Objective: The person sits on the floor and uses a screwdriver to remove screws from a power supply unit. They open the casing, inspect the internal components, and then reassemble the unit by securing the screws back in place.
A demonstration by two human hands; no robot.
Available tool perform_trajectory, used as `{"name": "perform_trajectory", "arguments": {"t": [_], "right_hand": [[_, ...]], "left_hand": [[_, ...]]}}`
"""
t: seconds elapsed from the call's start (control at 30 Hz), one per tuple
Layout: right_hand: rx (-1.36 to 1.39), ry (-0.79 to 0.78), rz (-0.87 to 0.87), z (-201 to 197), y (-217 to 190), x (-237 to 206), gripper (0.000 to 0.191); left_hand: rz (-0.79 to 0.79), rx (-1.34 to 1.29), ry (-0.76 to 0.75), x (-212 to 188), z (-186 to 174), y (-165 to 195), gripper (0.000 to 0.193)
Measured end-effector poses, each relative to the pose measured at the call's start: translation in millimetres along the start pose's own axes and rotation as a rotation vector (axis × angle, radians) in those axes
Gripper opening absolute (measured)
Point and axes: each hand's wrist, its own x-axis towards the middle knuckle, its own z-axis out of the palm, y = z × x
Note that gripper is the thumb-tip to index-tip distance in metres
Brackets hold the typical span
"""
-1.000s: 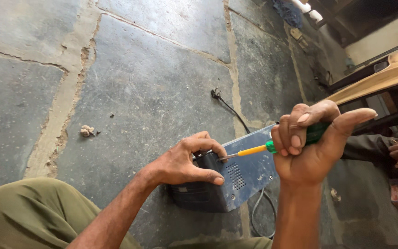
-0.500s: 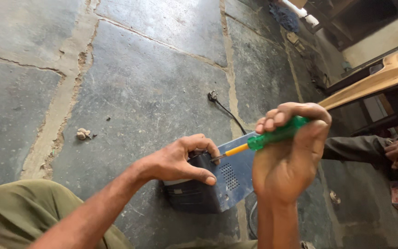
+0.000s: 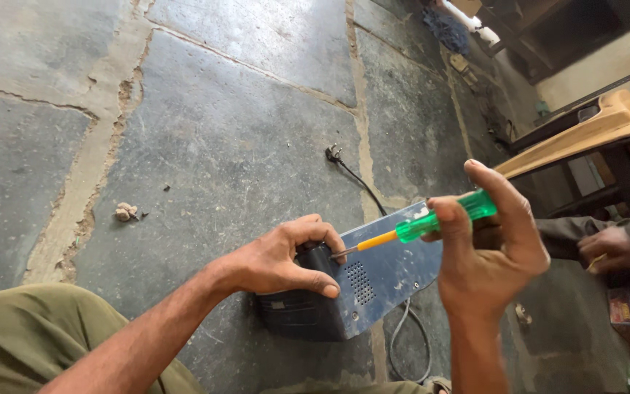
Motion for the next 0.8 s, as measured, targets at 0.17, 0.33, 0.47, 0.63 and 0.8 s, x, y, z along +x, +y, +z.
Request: {"name": "perform_trajectory", "arguments": {"t": [0.17, 0.33, 0.47, 0.63, 0.8], "right_hand": [[-0.114, -0.009, 0.111, 3, -9, 5, 0.046], [0.426, -0.319, -0.01, -3, -8, 16, 0.056], [0.05, -0.143, -0.04, -2, -4, 4, 0.05], [0.037, -0.134, 0.052, -6, 2, 5, 0.053], [0.526, -0.349, 0.123, -14, 3, 21, 0.057]], "left_hand": [[-0.052, 0.042, 0.005, -1, 0, 0, 0.057], [-0.038, -0.007, 0.003, 0, 0, -2, 0.059], [0.052, 0.035, 0.019, -1, 0, -2, 0.06], [-0.007, 0.059, 0.013, -1, -1, 2, 0.059], [0.02, 0.077, 0.035, -3, -2, 5, 0.058]]}}
